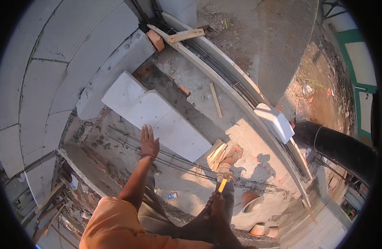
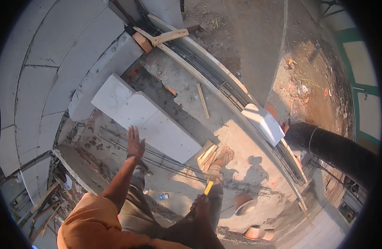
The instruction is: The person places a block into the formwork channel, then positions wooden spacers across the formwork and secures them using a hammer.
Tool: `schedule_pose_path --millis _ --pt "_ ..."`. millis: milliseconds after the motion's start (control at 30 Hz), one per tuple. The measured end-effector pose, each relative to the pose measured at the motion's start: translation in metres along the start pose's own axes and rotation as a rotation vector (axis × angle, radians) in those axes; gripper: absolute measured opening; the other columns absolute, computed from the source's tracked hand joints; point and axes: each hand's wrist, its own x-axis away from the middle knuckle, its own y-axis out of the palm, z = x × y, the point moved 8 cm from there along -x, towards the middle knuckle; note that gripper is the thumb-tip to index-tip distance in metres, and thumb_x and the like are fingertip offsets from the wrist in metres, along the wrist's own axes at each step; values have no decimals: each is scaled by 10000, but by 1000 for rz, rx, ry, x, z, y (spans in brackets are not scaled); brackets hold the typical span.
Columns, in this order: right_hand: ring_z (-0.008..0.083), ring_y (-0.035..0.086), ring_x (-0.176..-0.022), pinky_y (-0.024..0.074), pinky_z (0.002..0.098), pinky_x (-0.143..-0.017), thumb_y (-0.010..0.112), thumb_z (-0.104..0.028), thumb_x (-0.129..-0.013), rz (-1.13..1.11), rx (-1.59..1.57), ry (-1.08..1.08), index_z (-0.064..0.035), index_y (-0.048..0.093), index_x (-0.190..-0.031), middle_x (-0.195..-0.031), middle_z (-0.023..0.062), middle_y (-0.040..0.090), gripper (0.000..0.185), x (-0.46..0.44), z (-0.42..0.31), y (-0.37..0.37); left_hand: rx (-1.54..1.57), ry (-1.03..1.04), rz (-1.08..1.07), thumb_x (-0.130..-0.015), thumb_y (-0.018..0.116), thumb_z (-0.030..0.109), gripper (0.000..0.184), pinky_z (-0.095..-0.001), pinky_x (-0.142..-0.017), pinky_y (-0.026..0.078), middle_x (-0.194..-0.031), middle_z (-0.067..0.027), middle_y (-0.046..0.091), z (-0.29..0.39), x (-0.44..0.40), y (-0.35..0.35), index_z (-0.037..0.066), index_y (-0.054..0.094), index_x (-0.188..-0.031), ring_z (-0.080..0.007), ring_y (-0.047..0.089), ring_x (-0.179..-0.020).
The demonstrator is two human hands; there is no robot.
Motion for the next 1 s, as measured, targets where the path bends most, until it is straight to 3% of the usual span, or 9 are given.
schedule_pose_path --millis 133,233,333,367,500,633,800,900,1000 --pt "137 473 -495 431 318 -437 582 -194 -917 -170 -388 -95 -153 491 -914 -638 -19 445 101 4 -2 -35 -43 -204 -684 -860 572 385 751 -464 -1141 220 -1506 -238 276 -65 240 63 36 283 -1460 -376 263 -1402" --pt "129 466 -510 432 310 -457 589 -204 -913 -126 -548 -213 -158 507 -890 -654 -26 457 97 23 0 -59 -240 435 -1409 -881 519 491 655 -429 -1116 278 -1404 -249 438 4 308 32 92 450 -1396 -345 398 -1337" --pt "144 477 -519 440 334 -460 602 -204 -907 -67 -719 -268 -128 504 -906 -672 -9 460 125 32 21 -68 -56 584 -1215 -882 502 505 624 -432 -1010 411 -1262 -272 547 8 249 36 64 516 -1323 -391 524 -1194" --pt "163 495 -531 449 354 -461 613 -202 -904 -62 -788 -284 -108 506 -923 -685 7 470 144 32 26 -68 -342 255 -1275 -885 501 506 605 -444 -981 435 -1222 -252 579 20 199 10 55 542 -1286 -385 550 -1162" --pt "169 502 -586 449 373 -514 599 -180 -908 -156 -1074 -174 -105 491 -919 -724 9 484 132 -5 54 -43 -204 359 -573 -880 565 383 518 -416 -947 466 -1191 -233 608 76 11 -79 27 564 -1257 -372 586 -1111" --pt "147 495 -568 439 344 -498 576 -163 -901 -202 -1026 -141 -121 486 -881 -692 -6 471 102 -11 23 -27 -159 288 -286 -862 590 293 429 -418 -950 460 -1138 -249 624 181 -98 -140 19 608 -1192 -389 586 -1090" --pt "141 488 -546 437 343 -494 582 -168 -889 -289 -754 -54 -118 483 -876 -672 -10 462 111 -45 -12 -50 -16 337 -169 -843 578 206 445 -414 -995 432 -1275 -238 550 339 -117 -56 27 564 -1250 -379 524 -1185" --pt "144 486 -542 436 342 -496 602 -174 -883 -378 -729 140 -116 483 -884 -669 -9 459 132 -52 -45 -88 0 436 -78 -794 515 80 614 -398 -1100 322 -1438 -293 340 402 -105 37 -25 382 -1385 -412 351 -1330" --pt "152 487 -527 431 334 -468 604 -177 -908 -343 -627 105 -98 504 -915 -677 0 466 128 -51 -68 -131 -63 401 -12 -738 484 12 734 -395 -1145 251 -1473 -332 238 449 -86 74 -74 254 -1429 -436 265 -1375"
